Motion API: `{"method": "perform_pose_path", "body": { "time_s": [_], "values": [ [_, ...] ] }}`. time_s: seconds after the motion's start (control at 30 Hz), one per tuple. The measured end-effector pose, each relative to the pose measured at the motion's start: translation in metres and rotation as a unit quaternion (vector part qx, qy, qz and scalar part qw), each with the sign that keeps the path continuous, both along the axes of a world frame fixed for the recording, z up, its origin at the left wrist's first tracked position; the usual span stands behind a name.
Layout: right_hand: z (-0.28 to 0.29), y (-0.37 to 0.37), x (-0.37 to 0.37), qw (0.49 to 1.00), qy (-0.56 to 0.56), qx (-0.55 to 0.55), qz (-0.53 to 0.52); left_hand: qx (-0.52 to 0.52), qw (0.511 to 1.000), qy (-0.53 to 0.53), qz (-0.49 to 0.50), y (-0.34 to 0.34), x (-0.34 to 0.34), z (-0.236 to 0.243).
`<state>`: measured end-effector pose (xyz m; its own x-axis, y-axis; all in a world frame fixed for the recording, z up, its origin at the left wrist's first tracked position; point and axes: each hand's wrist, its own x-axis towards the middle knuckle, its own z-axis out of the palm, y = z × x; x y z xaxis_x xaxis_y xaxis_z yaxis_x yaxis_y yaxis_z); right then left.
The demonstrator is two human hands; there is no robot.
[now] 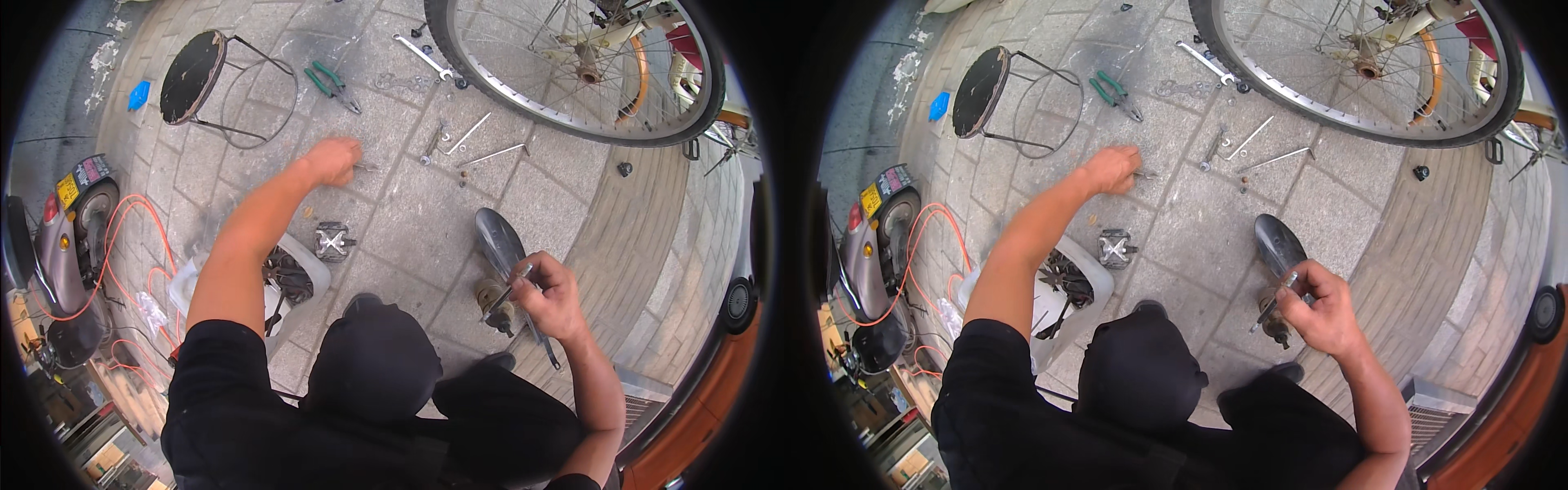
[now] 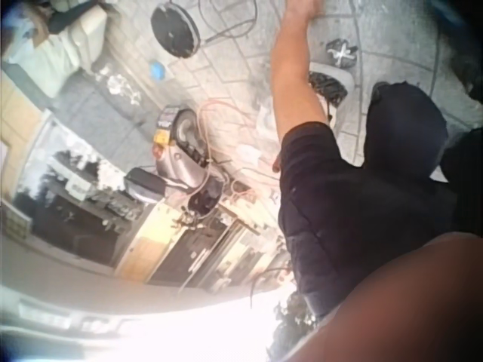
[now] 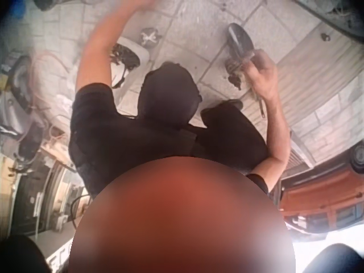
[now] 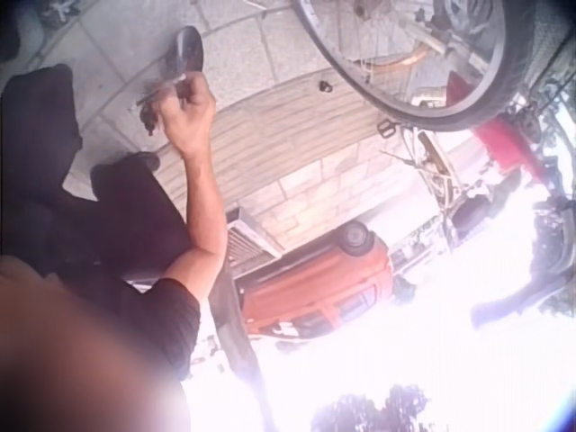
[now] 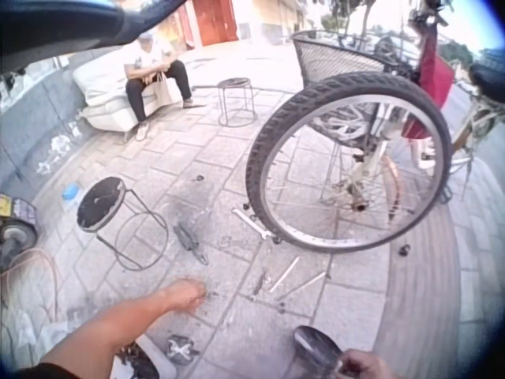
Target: The person uses pliers and a hammer to bend and shape a metal rod, then uses a wrench to tighten a bolt on a bicycle wheel. The person works on the ground in an outdoor area with several bicycles nearby.
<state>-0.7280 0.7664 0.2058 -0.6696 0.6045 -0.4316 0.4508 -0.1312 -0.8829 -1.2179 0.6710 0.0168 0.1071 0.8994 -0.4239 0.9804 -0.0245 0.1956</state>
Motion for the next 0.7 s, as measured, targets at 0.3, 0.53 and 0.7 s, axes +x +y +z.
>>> {"method": "perform_pose_path", "body": {
  "time_s": [0.3,0.53,0.7],
  "values": [
    [0.003,-0.002,0.010,0.985,0.031,-0.142,-0.096,0.184,0.908,0.060,0.373,0.064,-0.070,-0.010],
    [0.002,-0.009,0.013,0.991,0.035,-0.065,-0.112,0.032,0.968,0.091,0.233,0.063,-0.062,0.002],
    [0.018,0.000,-0.006,0.977,0.059,-0.113,-0.169,0.102,0.902,-0.182,0.378,0.059,-0.008,0.038]
  ]
}}
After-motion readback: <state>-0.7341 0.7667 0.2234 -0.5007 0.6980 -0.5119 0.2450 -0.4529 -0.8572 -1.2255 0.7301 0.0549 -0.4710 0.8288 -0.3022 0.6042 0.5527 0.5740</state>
